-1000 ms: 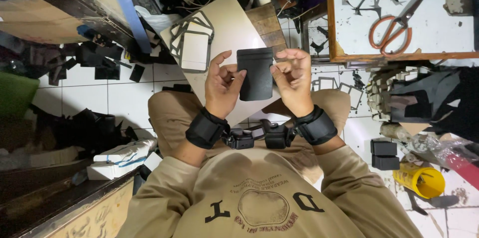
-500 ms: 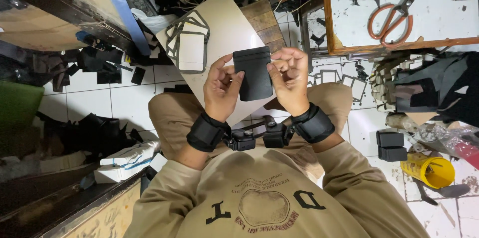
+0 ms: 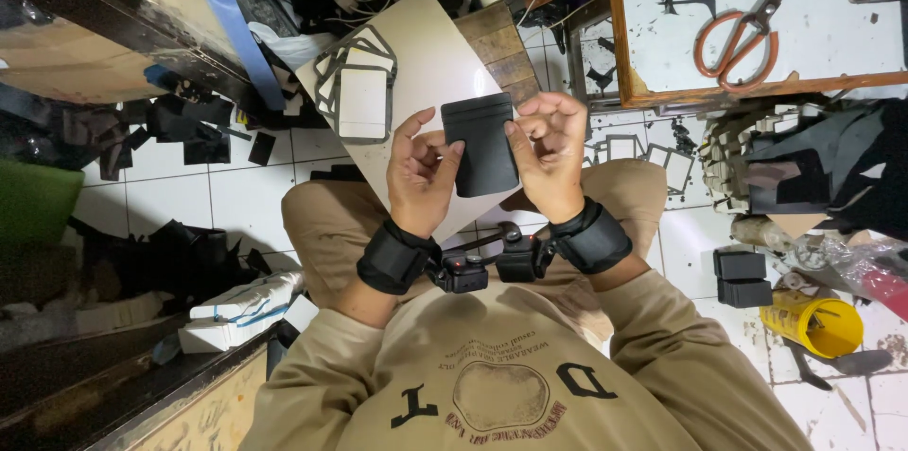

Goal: The person assembles and hammers leather pieces to create a cardholder.

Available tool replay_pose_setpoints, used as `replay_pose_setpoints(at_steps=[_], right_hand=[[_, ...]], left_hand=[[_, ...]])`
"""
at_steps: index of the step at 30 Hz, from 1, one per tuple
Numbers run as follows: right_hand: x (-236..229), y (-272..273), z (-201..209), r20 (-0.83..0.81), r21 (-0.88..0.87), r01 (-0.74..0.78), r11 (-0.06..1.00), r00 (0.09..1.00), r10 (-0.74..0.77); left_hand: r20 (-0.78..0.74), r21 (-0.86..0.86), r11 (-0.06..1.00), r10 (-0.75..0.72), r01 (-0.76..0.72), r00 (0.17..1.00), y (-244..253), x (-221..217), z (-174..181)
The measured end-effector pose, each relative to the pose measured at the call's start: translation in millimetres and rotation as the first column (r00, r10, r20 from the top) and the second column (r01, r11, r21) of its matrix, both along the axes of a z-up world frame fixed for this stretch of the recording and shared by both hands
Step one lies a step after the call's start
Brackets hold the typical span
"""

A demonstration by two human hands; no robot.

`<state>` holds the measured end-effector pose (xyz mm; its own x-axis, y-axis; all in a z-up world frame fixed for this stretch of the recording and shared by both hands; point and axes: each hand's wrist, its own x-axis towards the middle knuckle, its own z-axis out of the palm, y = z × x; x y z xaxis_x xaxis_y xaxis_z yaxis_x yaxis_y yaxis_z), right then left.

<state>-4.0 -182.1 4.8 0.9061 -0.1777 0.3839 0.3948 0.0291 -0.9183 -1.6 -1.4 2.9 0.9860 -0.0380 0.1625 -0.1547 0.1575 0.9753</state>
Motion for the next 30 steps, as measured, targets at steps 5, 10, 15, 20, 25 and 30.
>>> replay_pose_setpoints(at_steps=[5,10,15,20,25,30], right_hand=[[-2,2,0,0.030,0.007,-0.015,1.000,0.999,0.015],[-2,0,-8,0.013,0.012,-0.022,1.000,1.000,0.022],[-3,4,-4,-0.012,0.053,0.005,0.999,1.000,-0.004],[-3,2,-15,0.010,0.055,-0.002,0.999,1.000,0.001],[-5,1,-12,-0.026,0.057,0.011,0.998,1.000,-0.010],[-6,2,1,-0.006,-0.016,0.015,1.000,1.000,-0.015]], left_hand=[[0.002,-0.014,1.000,-0.011,0.011,1.000,0,-2,2],[-0.028,0.015,1.000,-0.005,0.005,1.000,1,-3,4],[-0.011,0.018,1.000,-0.021,0.021,1.000,-1,-1,8],[0.010,-0.010,0.999,-0.034,0.034,0.999,-1,1,-6],[0.041,0.014,0.999,-0.038,0.038,0.998,-2,1,-5],[-0.020,-0.007,0.998,-0.060,0.059,0.998,-1,0,-1]])
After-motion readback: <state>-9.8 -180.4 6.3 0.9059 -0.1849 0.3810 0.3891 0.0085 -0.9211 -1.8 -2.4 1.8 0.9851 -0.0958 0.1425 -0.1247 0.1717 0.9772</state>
